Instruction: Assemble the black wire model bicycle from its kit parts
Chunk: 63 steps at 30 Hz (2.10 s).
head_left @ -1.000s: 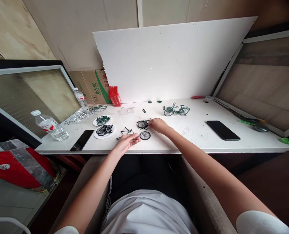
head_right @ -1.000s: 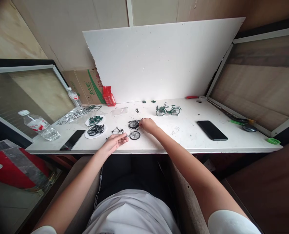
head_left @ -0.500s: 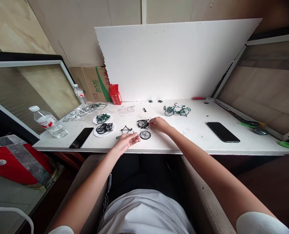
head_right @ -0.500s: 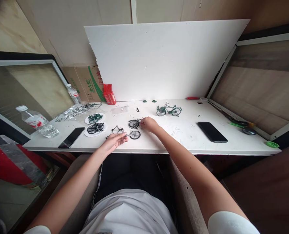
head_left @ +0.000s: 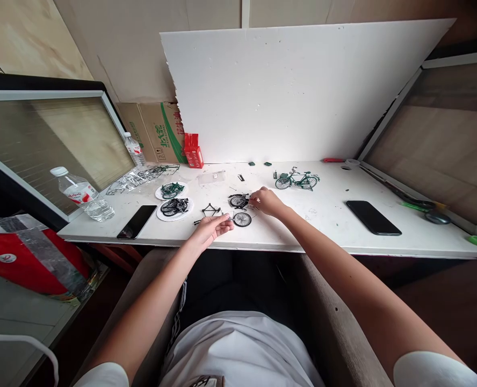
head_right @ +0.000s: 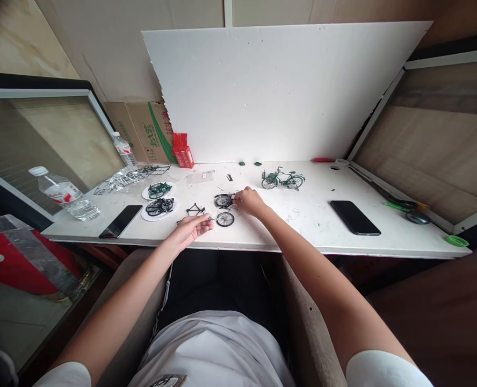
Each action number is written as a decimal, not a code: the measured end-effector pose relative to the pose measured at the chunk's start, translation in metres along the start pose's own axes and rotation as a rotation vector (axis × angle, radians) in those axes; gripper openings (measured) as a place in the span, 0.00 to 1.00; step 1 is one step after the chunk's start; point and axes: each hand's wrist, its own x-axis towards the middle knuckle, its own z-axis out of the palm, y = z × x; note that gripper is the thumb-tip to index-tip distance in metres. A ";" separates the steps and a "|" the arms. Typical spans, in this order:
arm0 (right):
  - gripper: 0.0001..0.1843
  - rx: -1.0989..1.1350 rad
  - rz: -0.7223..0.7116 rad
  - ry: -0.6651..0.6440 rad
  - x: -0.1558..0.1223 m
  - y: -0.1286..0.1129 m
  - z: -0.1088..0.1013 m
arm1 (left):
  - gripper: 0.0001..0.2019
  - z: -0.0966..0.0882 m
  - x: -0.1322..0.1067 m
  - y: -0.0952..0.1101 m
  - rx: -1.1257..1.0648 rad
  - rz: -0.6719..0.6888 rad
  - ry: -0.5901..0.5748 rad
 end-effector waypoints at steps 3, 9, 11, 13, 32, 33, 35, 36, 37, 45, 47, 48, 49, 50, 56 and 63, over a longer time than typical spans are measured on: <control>0.12 -0.012 -0.045 0.051 0.001 0.004 0.003 | 0.13 0.000 0.000 0.000 -0.007 0.005 0.011; 0.13 0.128 -0.018 0.159 0.000 0.008 0.006 | 0.13 -0.001 -0.002 -0.001 -0.024 0.016 0.017; 0.12 0.234 -0.020 0.202 -0.004 0.009 0.007 | 0.13 -0.001 -0.002 -0.001 -0.024 0.019 0.014; 0.09 0.329 -0.083 0.196 -0.008 0.009 0.009 | 0.14 -0.002 -0.002 -0.002 -0.025 0.018 0.011; 0.10 0.360 -0.159 -0.023 -0.012 0.009 0.018 | 0.17 -0.005 0.001 -0.006 -0.016 0.055 -0.026; 0.09 0.332 -0.204 -0.012 -0.012 0.009 0.018 | 0.17 -0.005 0.001 -0.006 -0.014 0.055 -0.027; 0.08 0.272 -0.281 0.010 -0.010 0.010 0.020 | 0.17 -0.005 0.001 -0.006 -0.013 0.057 -0.028; 0.10 0.247 -0.302 0.020 -0.009 0.010 0.021 | 0.17 -0.005 0.001 -0.006 -0.014 0.060 -0.029; 0.12 0.225 -0.311 0.030 -0.009 0.010 0.021 | 0.17 -0.005 0.001 -0.006 -0.014 0.064 -0.031; 0.13 0.100 -0.345 -0.014 -0.006 -0.002 0.015 | 0.18 -0.002 -0.002 -0.004 -0.016 0.067 -0.027; 0.13 0.075 -0.336 -0.027 -0.007 -0.005 0.012 | 0.17 -0.002 -0.003 -0.003 -0.012 0.064 -0.024; 0.13 0.059 -0.328 -0.035 -0.007 -0.006 0.011 | 0.17 -0.001 -0.003 -0.003 -0.010 0.063 -0.023; 0.13 0.046 -0.317 -0.044 -0.008 -0.007 0.010 | 0.17 -0.001 -0.003 -0.003 -0.007 0.062 -0.021; 0.13 0.035 -0.303 -0.054 -0.008 -0.009 0.009 | 0.16 -0.001 -0.003 -0.003 -0.005 0.060 -0.018; 0.11 -0.030 -0.283 -0.097 -0.009 -0.013 0.002 | 0.13 0.002 -0.002 -0.002 -0.016 0.037 0.040; 0.11 -0.156 -0.226 -0.071 -0.013 -0.018 0.012 | 0.14 0.003 -0.001 -0.002 -0.008 0.036 0.046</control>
